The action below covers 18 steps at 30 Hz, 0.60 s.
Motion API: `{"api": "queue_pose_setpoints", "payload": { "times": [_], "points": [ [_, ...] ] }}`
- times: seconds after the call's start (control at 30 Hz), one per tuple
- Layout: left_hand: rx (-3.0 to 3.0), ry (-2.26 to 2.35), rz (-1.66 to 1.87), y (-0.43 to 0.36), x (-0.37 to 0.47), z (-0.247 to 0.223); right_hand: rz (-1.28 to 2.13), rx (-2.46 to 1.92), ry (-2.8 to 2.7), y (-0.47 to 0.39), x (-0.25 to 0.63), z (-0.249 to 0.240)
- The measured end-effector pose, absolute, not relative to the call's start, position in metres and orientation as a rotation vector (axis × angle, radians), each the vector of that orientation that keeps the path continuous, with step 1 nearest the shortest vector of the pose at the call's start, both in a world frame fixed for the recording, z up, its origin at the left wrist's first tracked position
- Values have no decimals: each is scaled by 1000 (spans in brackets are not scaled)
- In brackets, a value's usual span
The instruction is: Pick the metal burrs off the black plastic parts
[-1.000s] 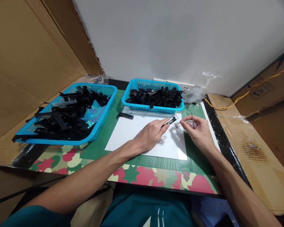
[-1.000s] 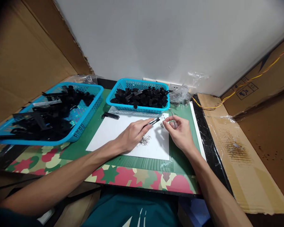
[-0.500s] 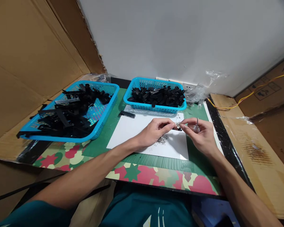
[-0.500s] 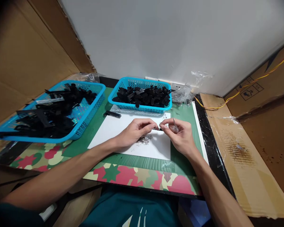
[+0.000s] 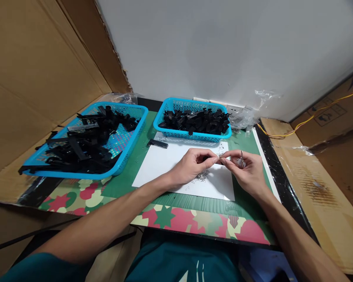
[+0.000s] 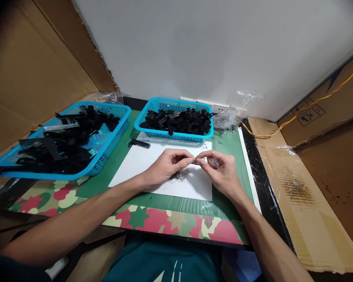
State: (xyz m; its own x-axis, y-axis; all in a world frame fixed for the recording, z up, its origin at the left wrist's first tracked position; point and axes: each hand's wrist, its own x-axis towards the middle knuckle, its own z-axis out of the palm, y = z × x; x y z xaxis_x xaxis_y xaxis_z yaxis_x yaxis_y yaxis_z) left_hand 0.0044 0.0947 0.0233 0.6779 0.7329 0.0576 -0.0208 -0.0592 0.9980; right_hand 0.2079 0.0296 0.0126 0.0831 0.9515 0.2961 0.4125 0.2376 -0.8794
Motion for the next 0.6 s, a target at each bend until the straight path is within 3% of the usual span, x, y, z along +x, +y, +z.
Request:
{"api": "queue_pose_setpoints", "payload": {
  "times": [0.6],
  "points": [
    [1164, 422, 539, 89, 6, 18, 520, -1283, -1570, 20, 207, 28]
  ]
}}
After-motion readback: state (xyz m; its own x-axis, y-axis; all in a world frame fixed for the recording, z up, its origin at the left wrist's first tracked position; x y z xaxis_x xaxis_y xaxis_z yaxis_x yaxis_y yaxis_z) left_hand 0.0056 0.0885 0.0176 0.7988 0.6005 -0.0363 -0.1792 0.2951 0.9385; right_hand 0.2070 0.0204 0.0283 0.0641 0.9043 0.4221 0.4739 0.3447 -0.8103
